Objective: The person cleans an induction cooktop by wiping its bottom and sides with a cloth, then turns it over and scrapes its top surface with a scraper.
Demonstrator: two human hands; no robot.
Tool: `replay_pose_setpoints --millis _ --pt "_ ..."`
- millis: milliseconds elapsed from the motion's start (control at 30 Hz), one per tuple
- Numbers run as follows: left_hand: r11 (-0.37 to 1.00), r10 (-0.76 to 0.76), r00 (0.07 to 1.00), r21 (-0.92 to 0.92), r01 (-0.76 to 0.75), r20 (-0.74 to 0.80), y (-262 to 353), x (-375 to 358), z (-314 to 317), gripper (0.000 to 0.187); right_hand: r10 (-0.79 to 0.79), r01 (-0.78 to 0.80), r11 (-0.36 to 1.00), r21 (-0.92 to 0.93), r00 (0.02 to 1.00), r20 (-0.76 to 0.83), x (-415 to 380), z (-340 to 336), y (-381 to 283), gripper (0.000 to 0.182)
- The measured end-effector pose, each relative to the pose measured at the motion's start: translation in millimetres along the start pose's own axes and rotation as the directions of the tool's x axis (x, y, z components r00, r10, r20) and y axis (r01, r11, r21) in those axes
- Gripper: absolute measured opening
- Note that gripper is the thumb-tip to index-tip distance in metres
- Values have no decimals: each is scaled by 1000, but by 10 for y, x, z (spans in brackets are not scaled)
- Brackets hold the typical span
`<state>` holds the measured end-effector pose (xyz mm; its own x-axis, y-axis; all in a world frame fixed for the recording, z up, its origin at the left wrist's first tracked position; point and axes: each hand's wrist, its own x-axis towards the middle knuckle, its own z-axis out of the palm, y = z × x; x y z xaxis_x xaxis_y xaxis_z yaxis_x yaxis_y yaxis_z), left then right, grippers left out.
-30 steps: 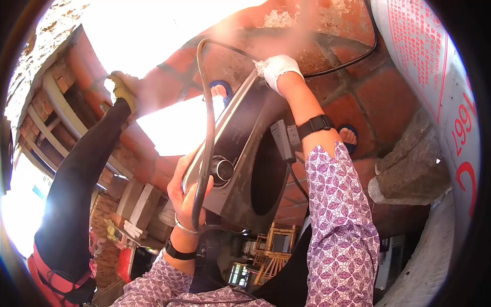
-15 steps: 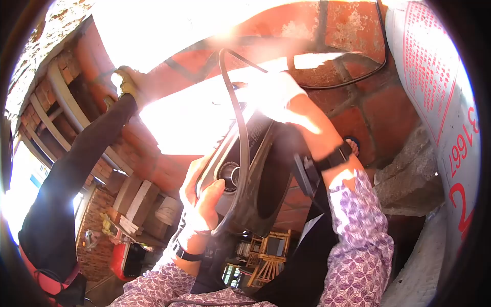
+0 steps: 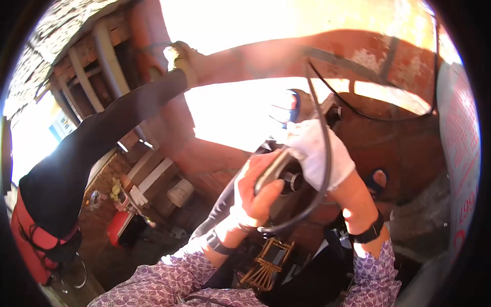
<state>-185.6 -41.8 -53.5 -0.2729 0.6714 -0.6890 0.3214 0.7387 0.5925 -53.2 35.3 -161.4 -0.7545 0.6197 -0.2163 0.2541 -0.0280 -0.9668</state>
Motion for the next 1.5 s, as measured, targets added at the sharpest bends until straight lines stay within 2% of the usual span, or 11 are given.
replay_pose_setpoints --millis 100,200,267,533,600,667,933,1133,1200,1267,1500 --pt "1000 1 998 18 0 -56 -58 -76 57 52 388 -387 922 33 920 -61 -15 91 706 20" --pt "997 47 999 60 -45 -28 -74 -74 24 58 508 -157 178 971 860 46 -362 452 2565 30" --pt "998 28 999 61 -29 17 -69 -112 109 64 516 -260 607 751 848 -123 -340 156 2199 29" --pt "995 94 975 20 -100 201 139 -345 25 72 714 -350 378 857 699 -29 -1139 249 2475 35" --pt "980 199 964 -13 -200 177 177 -404 26 71 698 -162 -273 948 645 311 -1251 150 2857 37" --pt "962 272 939 -31 -271 210 218 -443 46 70 383 -105 -232 967 904 190 -1448 232 3252 42" --pt "918 396 897 -78 -388 197 486 -611 -278 61 922 -45 261 964 307 -235 -1023 -818 1971 49" --pt "898 436 885 -140 -416 162 377 -967 -207 59 926 -224 275 935 323 -195 -884 -1113 -447 38" --pt "918 392 909 -126 -377 139 329 -976 -165 58 176 -240 971 19 655 -735 -522 -1596 210 35" --pt "935 337 935 -157 -319 107 107 -946 -58 57 525 5 793 610 503 -687 -210 -1532 -318 33" --pt "927 358 930 -151 -344 76 99 -760 104 61 484 184 701 689 588 -648 -181 -1547 -340 46"
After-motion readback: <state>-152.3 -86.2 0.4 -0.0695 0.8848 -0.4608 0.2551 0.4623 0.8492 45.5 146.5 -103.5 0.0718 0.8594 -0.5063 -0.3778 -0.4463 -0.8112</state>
